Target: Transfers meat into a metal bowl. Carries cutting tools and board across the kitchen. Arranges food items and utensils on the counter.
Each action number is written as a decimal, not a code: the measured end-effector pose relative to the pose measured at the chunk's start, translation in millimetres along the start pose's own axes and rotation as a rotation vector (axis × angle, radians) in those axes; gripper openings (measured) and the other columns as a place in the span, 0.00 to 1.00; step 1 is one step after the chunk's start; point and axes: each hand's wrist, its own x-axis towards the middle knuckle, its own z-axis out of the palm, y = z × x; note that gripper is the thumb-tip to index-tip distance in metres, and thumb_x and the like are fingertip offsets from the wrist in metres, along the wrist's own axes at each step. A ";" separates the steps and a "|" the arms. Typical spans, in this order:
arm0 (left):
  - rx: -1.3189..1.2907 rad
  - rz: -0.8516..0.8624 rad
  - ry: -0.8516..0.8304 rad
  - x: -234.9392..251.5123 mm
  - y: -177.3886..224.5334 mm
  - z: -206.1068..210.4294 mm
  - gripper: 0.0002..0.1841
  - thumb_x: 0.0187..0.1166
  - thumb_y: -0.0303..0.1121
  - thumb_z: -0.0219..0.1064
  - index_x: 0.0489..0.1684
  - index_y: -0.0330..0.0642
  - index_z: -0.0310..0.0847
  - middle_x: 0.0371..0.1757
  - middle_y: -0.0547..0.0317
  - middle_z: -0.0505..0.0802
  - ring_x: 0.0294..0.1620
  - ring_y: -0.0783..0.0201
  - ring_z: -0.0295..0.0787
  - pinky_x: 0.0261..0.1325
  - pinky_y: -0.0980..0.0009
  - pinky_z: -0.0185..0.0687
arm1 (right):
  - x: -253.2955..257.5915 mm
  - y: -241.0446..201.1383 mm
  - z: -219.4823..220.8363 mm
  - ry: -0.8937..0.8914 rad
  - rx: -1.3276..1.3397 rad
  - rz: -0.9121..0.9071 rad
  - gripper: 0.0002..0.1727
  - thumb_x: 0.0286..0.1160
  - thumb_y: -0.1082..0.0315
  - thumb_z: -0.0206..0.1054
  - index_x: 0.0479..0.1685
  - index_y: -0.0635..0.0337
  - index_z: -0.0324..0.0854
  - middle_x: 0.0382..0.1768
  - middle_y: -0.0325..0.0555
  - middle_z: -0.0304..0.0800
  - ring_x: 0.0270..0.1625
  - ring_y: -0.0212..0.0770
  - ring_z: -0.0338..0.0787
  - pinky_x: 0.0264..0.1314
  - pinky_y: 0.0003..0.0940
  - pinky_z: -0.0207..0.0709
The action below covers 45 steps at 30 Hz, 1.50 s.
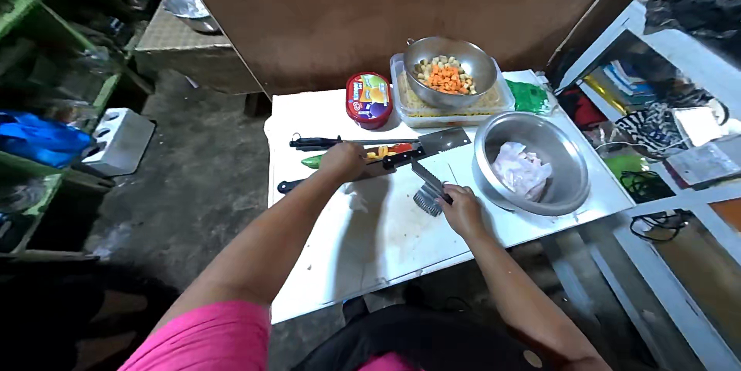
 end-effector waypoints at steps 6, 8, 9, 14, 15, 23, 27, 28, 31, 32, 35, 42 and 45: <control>0.121 0.141 -0.053 30.7 43.2 40.8 0.24 0.76 0.41 0.74 0.69 0.42 0.83 0.69 0.40 0.86 0.76 0.36 0.76 0.69 0.33 0.76 | -0.1 -15.5 7.2 -0.131 0.011 0.314 0.27 0.76 0.56 0.75 0.68 0.64 0.84 0.66 0.61 0.86 0.72 0.56 0.83 0.79 0.52 0.73; 0.165 0.133 -0.077 39.7 54.1 49.0 0.28 0.77 0.41 0.73 0.75 0.41 0.77 0.73 0.41 0.83 0.79 0.37 0.73 0.72 0.34 0.72 | -6.1 -20.4 8.8 -0.130 0.038 0.369 0.26 0.74 0.57 0.75 0.66 0.65 0.84 0.65 0.60 0.85 0.69 0.54 0.84 0.76 0.51 0.75; 0.180 0.138 -0.093 43.5 56.9 50.8 0.27 0.79 0.41 0.72 0.76 0.40 0.76 0.74 0.41 0.83 0.80 0.37 0.73 0.73 0.35 0.71 | -10.5 -21.9 9.7 -0.127 0.046 0.391 0.25 0.73 0.58 0.76 0.65 0.65 0.85 0.64 0.59 0.85 0.69 0.54 0.85 0.75 0.51 0.75; 0.231 0.188 -0.207 52.9 55.4 29.3 0.25 0.81 0.40 0.69 0.72 0.34 0.79 0.74 0.36 0.82 0.79 0.33 0.73 0.68 0.32 0.77 | -37.6 -22.5 8.4 -0.081 0.135 0.476 0.26 0.73 0.58 0.75 0.65 0.66 0.83 0.61 0.60 0.88 0.66 0.53 0.87 0.73 0.53 0.77; 0.228 0.193 -0.207 49.0 50.7 18.1 0.24 0.81 0.41 0.69 0.69 0.33 0.81 0.71 0.35 0.83 0.76 0.32 0.75 0.64 0.31 0.78 | -43.6 -21.9 7.1 -0.074 0.161 0.493 0.26 0.73 0.58 0.75 0.65 0.66 0.83 0.59 0.60 0.89 0.64 0.53 0.88 0.72 0.54 0.78; 0.242 0.115 -0.134 -16.3 -62.3 -42.1 0.19 0.84 0.41 0.68 0.65 0.36 0.84 0.65 0.37 0.86 0.69 0.34 0.82 0.66 0.32 0.78 | -81.2 -7.4 21.9 0.012 0.291 0.524 0.23 0.71 0.60 0.77 0.59 0.66 0.84 0.51 0.57 0.90 0.54 0.50 0.89 0.63 0.53 0.80; 0.292 0.082 -0.104 -25.5 -94.5 -31.4 0.20 0.85 0.40 0.66 0.69 0.35 0.81 0.68 0.37 0.84 0.73 0.32 0.78 0.65 0.32 0.78 | -85.6 -8.6 26.6 0.011 0.239 0.539 0.24 0.71 0.58 0.77 0.61 0.64 0.84 0.53 0.57 0.90 0.57 0.51 0.89 0.65 0.55 0.80; 0.326 0.076 -0.109 -25.4 -94.2 -28.9 0.21 0.84 0.38 0.66 0.70 0.35 0.80 0.69 0.36 0.84 0.73 0.32 0.77 0.65 0.32 0.77 | -84.3 -11.2 26.5 0.003 0.208 0.545 0.25 0.71 0.58 0.77 0.63 0.63 0.84 0.54 0.58 0.90 0.59 0.52 0.89 0.67 0.56 0.79; 0.415 0.084 -0.122 -19.7 -90.4 -19.3 0.24 0.77 0.35 0.70 0.72 0.39 0.77 0.71 0.39 0.85 0.75 0.35 0.77 0.68 0.34 0.74 | -80.6 -22.6 26.5 -0.045 0.080 0.574 0.28 0.72 0.55 0.76 0.68 0.62 0.83 0.61 0.57 0.89 0.67 0.54 0.86 0.74 0.58 0.75; 0.429 0.088 -0.125 -15.8 -89.6 -16.4 0.25 0.75 0.34 0.71 0.72 0.40 0.77 0.70 0.40 0.85 0.75 0.36 0.78 0.69 0.35 0.73 | -80.4 -25.8 27.1 -0.063 0.049 0.591 0.29 0.72 0.54 0.76 0.69 0.61 0.83 0.63 0.57 0.88 0.69 0.54 0.85 0.75 0.58 0.75; 0.426 0.062 -0.160 -0.3 -87.6 -12.8 0.26 0.75 0.35 0.72 0.73 0.38 0.76 0.70 0.38 0.85 0.75 0.35 0.78 0.68 0.35 0.75 | -84.6 -29.1 31.2 -0.056 0.023 0.624 0.30 0.70 0.53 0.76 0.70 0.60 0.82 0.64 0.56 0.88 0.69 0.54 0.86 0.74 0.58 0.76; 0.338 0.011 -0.210 13.5 -76.6 -28.6 0.21 0.69 0.39 0.77 0.51 0.30 0.84 0.56 0.32 0.88 0.58 0.33 0.88 0.54 0.31 0.82 | -87.8 -27.0 35.7 -0.020 0.059 0.649 0.31 0.70 0.54 0.76 0.70 0.61 0.82 0.66 0.58 0.86 0.71 0.55 0.84 0.74 0.60 0.75; 0.256 0.009 -0.187 -1.0 -80.5 -45.2 0.20 0.72 0.39 0.75 0.51 0.31 0.83 0.47 0.31 0.91 0.54 0.31 0.89 0.53 0.28 0.80 | -85.8 -25.3 36.6 -0.016 0.073 0.654 0.31 0.70 0.53 0.76 0.70 0.62 0.82 0.65 0.59 0.86 0.70 0.56 0.85 0.74 0.61 0.74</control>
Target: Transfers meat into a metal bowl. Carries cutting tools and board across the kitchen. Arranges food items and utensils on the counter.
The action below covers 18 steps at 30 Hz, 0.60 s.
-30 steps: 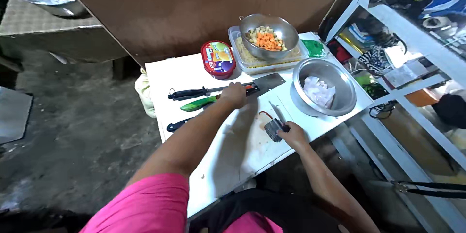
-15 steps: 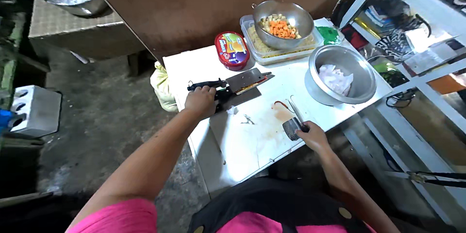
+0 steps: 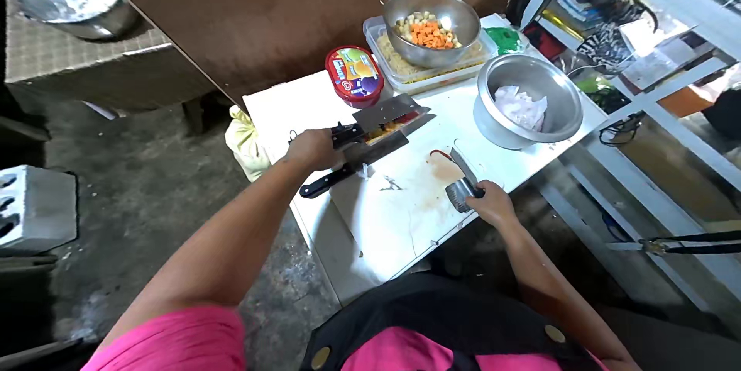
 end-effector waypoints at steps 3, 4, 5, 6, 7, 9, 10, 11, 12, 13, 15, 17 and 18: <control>-0.073 -0.017 -0.003 -29.2 -13.6 0.6 0.24 0.71 0.43 0.80 0.57 0.34 0.84 0.47 0.32 0.92 0.53 0.30 0.89 0.55 0.27 0.79 | 0.0 -0.2 1.2 0.009 -0.003 0.002 0.31 0.69 0.53 0.76 0.70 0.61 0.82 0.66 0.59 0.86 0.70 0.56 0.85 0.74 0.62 0.74; -0.082 -0.031 -0.014 -37.8 -20.2 7.0 0.24 0.69 0.44 0.81 0.56 0.35 0.84 0.45 0.33 0.92 0.51 0.31 0.89 0.53 0.28 0.80 | -0.3 -0.5 1.7 0.012 -0.008 0.004 0.31 0.69 0.52 0.76 0.70 0.61 0.82 0.65 0.58 0.87 0.70 0.56 0.85 0.73 0.62 0.75; -0.078 -0.038 -0.022 -44.0 -28.0 16.6 0.24 0.67 0.45 0.81 0.52 0.36 0.85 0.42 0.36 0.92 0.48 0.33 0.90 0.51 0.30 0.81 | -0.2 -0.5 2.3 0.016 -0.012 0.005 0.31 0.69 0.52 0.76 0.69 0.61 0.82 0.65 0.58 0.87 0.70 0.56 0.85 0.73 0.62 0.75; -0.070 -0.040 -0.044 -48.7 -34.1 25.5 0.24 0.67 0.46 0.82 0.50 0.36 0.86 0.43 0.37 0.92 0.48 0.34 0.90 0.51 0.30 0.81 | 0.3 -0.5 2.6 0.017 -0.014 0.007 0.31 0.69 0.52 0.75 0.69 0.61 0.82 0.65 0.57 0.87 0.70 0.56 0.85 0.73 0.62 0.75; -0.049 -0.035 -0.070 -51.7 -38.4 33.0 0.24 0.67 0.46 0.83 0.50 0.35 0.86 0.46 0.37 0.92 0.51 0.35 0.90 0.54 0.31 0.81 | 1.0 -0.8 2.8 0.018 -0.018 0.008 0.31 0.70 0.52 0.75 0.69 0.61 0.82 0.65 0.57 0.87 0.70 0.56 0.84 0.73 0.61 0.75; -0.008 -0.007 -0.078 -56.0 -42.4 42.5 0.25 0.68 0.43 0.82 0.55 0.35 0.85 0.53 0.38 0.90 0.56 0.36 0.89 0.57 0.33 0.81 | 1.7 -1.7 2.5 0.020 -0.029 0.008 0.31 0.70 0.51 0.75 0.69 0.61 0.82 0.65 0.57 0.86 0.70 0.56 0.84 0.74 0.60 0.75; 0.006 0.004 -0.065 -57.9 -41.8 44.2 0.25 0.68 0.40 0.81 0.59 0.35 0.82 0.53 0.37 0.90 0.57 0.35 0.89 0.57 0.33 0.82 | 1.5 -2.1 2.3 0.021 -0.035 0.008 0.31 0.70 0.51 0.74 0.70 0.60 0.82 0.65 0.57 0.86 0.70 0.55 0.84 0.74 0.60 0.75; 0.028 0.013 -0.053 -58.8 -40.7 45.0 0.26 0.68 0.36 0.79 0.63 0.37 0.79 0.53 0.37 0.91 0.56 0.34 0.90 0.55 0.33 0.83 | 1.0 -2.3 2.3 0.024 -0.040 0.008 0.31 0.70 0.51 0.74 0.70 0.60 0.82 0.65 0.57 0.87 0.70 0.55 0.84 0.73 0.60 0.75; 0.058 0.018 -0.053 -58.5 -39.0 45.1 0.27 0.68 0.34 0.78 0.67 0.40 0.75 0.52 0.38 0.91 0.55 0.35 0.90 0.53 0.34 0.83 | 0.5 -2.6 2.4 0.025 -0.039 0.009 0.30 0.70 0.52 0.74 0.70 0.60 0.82 0.65 0.57 0.87 0.70 0.56 0.84 0.73 0.61 0.75; 0.090 0.019 -0.051 -56.9 -37.5 45.0 0.27 0.68 0.33 0.78 0.67 0.41 0.75 0.52 0.39 0.91 0.55 0.35 0.90 0.52 0.34 0.84 | 0.2 -3.2 2.4 0.029 -0.035 0.007 0.31 0.70 0.52 0.74 0.70 0.61 0.82 0.65 0.58 0.87 0.70 0.56 0.85 0.73 0.61 0.75; 0.135 0.031 -0.053 -48.9 -37.9 47.3 0.25 0.66 0.35 0.79 0.62 0.39 0.81 0.54 0.41 0.91 0.56 0.37 0.90 0.52 0.35 0.84 | 0.0 -3.4 2.9 0.035 -0.029 0.003 0.30 0.69 0.53 0.75 0.69 0.61 0.82 0.64 0.58 0.87 0.69 0.56 0.85 0.73 0.62 0.75; 0.142 0.037 -0.073 -39.1 -39.8 48.4 0.25 0.62 0.40 0.82 0.57 0.39 0.84 0.50 0.42 0.92 0.55 0.38 0.90 0.51 0.35 0.84 | -0.1 -3.2 3.9 0.048 -0.035 -0.001 0.30 0.69 0.53 0.75 0.68 0.61 0.83 0.63 0.58 0.87 0.69 0.56 0.85 0.72 0.61 0.75; 0.144 0.042 -0.086 -34.1 -40.7 48.9 0.26 0.61 0.43 0.84 0.55 0.39 0.84 0.48 0.42 0.92 0.53 0.38 0.91 0.50 0.35 0.84 | -0.6 -3.8 4.1 0.050 -0.037 0.001 0.30 0.69 0.52 0.75 0.68 0.61 0.82 0.63 0.58 0.87 0.69 0.56 0.85 0.72 0.61 0.75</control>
